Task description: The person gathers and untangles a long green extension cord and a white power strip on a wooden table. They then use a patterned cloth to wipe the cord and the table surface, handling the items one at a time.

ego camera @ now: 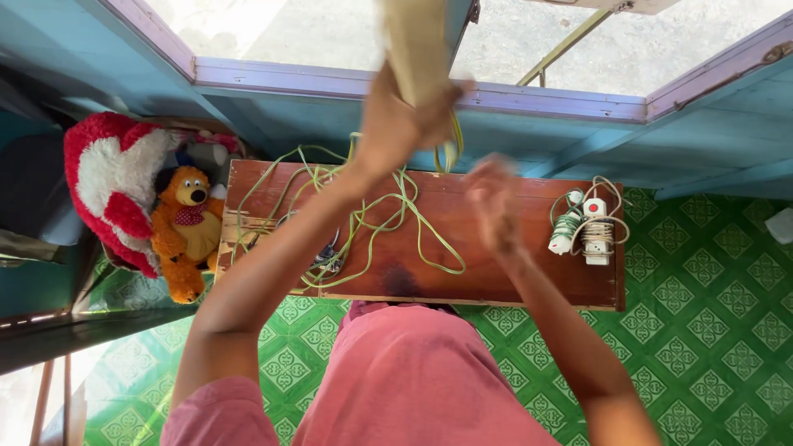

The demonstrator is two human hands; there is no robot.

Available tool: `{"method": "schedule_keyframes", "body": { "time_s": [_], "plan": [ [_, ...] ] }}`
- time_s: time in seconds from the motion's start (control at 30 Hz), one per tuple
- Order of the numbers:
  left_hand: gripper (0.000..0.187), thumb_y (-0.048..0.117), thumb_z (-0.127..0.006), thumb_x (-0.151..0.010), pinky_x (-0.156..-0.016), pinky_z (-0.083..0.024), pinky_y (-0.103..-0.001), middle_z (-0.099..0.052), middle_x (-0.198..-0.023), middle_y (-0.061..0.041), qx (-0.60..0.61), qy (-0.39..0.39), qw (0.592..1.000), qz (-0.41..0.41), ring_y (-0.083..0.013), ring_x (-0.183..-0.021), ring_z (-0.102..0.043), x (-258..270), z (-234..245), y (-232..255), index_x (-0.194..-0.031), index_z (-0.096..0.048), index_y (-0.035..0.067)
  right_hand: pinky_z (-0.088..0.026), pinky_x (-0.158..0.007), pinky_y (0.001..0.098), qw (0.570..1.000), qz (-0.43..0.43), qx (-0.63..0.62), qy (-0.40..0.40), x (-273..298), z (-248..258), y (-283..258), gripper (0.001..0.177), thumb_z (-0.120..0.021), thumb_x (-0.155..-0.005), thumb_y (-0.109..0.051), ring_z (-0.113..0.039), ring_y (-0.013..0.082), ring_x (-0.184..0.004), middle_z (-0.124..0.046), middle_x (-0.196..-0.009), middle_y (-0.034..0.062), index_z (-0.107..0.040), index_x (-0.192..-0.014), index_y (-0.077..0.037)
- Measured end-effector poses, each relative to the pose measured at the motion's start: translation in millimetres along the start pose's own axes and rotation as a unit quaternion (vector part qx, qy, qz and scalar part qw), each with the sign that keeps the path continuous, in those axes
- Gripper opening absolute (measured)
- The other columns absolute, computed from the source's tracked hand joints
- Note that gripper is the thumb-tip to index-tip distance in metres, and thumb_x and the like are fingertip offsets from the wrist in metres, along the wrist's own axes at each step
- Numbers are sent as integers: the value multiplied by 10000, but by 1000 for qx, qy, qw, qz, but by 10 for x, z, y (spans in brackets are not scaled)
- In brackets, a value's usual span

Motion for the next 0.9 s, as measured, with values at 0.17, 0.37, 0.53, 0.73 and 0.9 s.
{"method": "schedule_keyframes", "body": {
  "time_s": [0.17,0.37,0.53,0.73,0.9],
  "plan": [
    [922,478,-845,-835,-962,-582,-438,-666,-1241,-195,-39,-111,993,7,-295,-1139,-719,256,-694,-362,-1445,-365,-19,-314,-1289,345,975,128,-7,-181,-196,-389,-1062,978,-739,-934,-559,-361,182,-1536,-368,-1625,36,-211,-1623,-108],
    [756,474,-666,-1066,-1114,-306,-567,-426,-1458,-260,-401,-222,888,-46,-399,-1338,-417,437,-1021,-962,-1563,-303,35,-491,-1021,387,993,-1,11,-115,-174,-5,-350,914,-896,-879,-315,-551,221,-1259,-517,-1411,80,-331,-1541,-36],
    [443,294,-604,-1026,-1126,-356,-493,-529,-1480,-111,-367,-154,910,-119,-346,-1379,-474,324,-151,-1283,-1449,-581,166,-537,-778,369,993,-69,-77,63,-23,927,132,714,-754,-908,-188,-606,192,-875,-605,-1123,105,-428,-1527,-49],
    [303,79,-663,-963,-1011,-490,-459,-661,-1250,-168,-441,-182,879,16,-381,-1206,-607,683,1188,-2652,-1265,-644,59,-499,-725,305,914,-202,-351,1,504,1607,140,728,-684,-894,-341,-566,147,-721,-604,-962,77,-452,-1473,34],
    [721,134,-843,-735,-1068,-442,-448,-576,-1408,-185,-492,-281,824,-1,-357,-1295,-548,1097,879,-3227,-1388,-547,52,-493,-553,291,777,-158,-598,-119,745,1445,-27,677,-654,-895,-368,-535,133,-558,-622,-813,99,-520,-1367,98]
  ]
}}
Point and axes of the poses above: each hand's wrist, its own x-axis away from the middle knuckle, its own z-axis out of the back of the hand, y = z × x, the point moved 10 cm from there along -x, towards the middle knuckle
